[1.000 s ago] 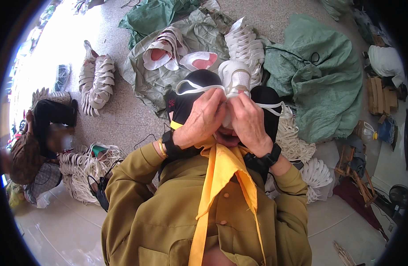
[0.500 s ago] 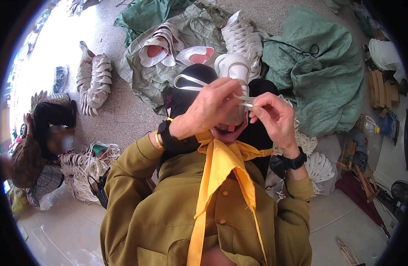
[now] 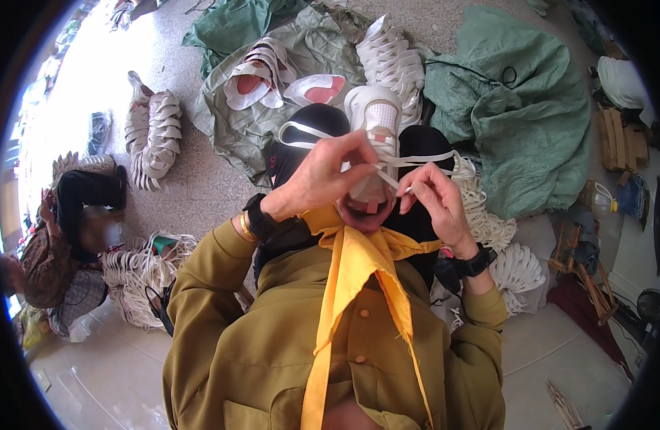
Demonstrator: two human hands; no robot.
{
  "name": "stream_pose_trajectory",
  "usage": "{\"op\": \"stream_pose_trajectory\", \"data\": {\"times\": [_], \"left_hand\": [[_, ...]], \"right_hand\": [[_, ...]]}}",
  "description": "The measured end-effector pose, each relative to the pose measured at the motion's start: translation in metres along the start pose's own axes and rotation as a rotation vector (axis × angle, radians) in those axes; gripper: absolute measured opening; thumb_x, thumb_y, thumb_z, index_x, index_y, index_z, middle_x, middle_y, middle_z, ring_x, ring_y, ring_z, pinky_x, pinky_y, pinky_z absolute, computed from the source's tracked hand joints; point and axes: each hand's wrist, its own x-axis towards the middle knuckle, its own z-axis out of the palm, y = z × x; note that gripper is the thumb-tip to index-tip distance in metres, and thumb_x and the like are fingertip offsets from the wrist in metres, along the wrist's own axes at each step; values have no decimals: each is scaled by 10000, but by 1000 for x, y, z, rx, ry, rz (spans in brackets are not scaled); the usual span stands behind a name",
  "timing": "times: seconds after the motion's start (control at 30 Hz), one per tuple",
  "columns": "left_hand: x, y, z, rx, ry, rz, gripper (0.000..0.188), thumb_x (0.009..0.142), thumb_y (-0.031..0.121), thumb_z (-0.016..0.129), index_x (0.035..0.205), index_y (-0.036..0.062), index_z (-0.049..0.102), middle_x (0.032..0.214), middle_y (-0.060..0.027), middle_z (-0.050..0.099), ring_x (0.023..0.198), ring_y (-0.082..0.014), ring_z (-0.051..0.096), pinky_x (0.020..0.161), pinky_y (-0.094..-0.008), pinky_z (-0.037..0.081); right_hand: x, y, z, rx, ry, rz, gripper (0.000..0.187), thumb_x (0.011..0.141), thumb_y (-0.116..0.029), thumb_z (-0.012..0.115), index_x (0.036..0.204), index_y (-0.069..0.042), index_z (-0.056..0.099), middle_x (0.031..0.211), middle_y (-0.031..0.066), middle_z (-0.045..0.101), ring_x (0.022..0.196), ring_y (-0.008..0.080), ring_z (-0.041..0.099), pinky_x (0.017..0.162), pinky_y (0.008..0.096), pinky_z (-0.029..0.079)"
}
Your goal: The user is lacing up a shoe component using a long white lace.
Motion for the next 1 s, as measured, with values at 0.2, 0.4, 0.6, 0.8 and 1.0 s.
{"op": "stream_pose_trajectory", "data": {"times": [0.2,0.4,0.6,0.8,1.0], "left_hand": [[-25,-10,-5,-125,41,26,86,965,-89,622,996,-24,575,1051,-81,669,991,-118,651,911,-292,552],[-24,-6,-3,-168,85,11,105,960,-111,610,969,-21,557,1047,-89,663,977,-124,650,913,-292,554],[-37,-11,-4,-286,147,44,90,975,-72,627,977,-3,569,1039,-97,658,924,-106,635,822,-261,551],[-74,20,-44,-278,224,-56,112,954,-60,654,956,27,584,1032,-89,676,831,-104,643,732,-256,550],[-150,27,-139,-363,548,62,98,956,-5,642,942,64,574,963,-64,635,831,-106,614,707,-222,486]], "right_hand": [[-2,5,1,-97,86,-41,188,1089,-154,507,960,-25,551,949,57,668,756,92,597,738,259,533],[0,-3,-8,-192,157,-13,207,1087,-136,487,904,-44,518,829,26,599,691,69,538,630,227,463],[-44,3,-72,-71,368,66,218,1094,-152,467,893,-76,496,806,22,547,670,63,495,592,222,429],[-77,16,-105,65,436,113,210,1108,-183,450,917,-94,452,803,32,517,674,97,480,600,248,421],[-102,14,-117,163,541,104,199,1097,-173,474,915,-95,458,816,23,510,676,97,476,591,251,403]]}}
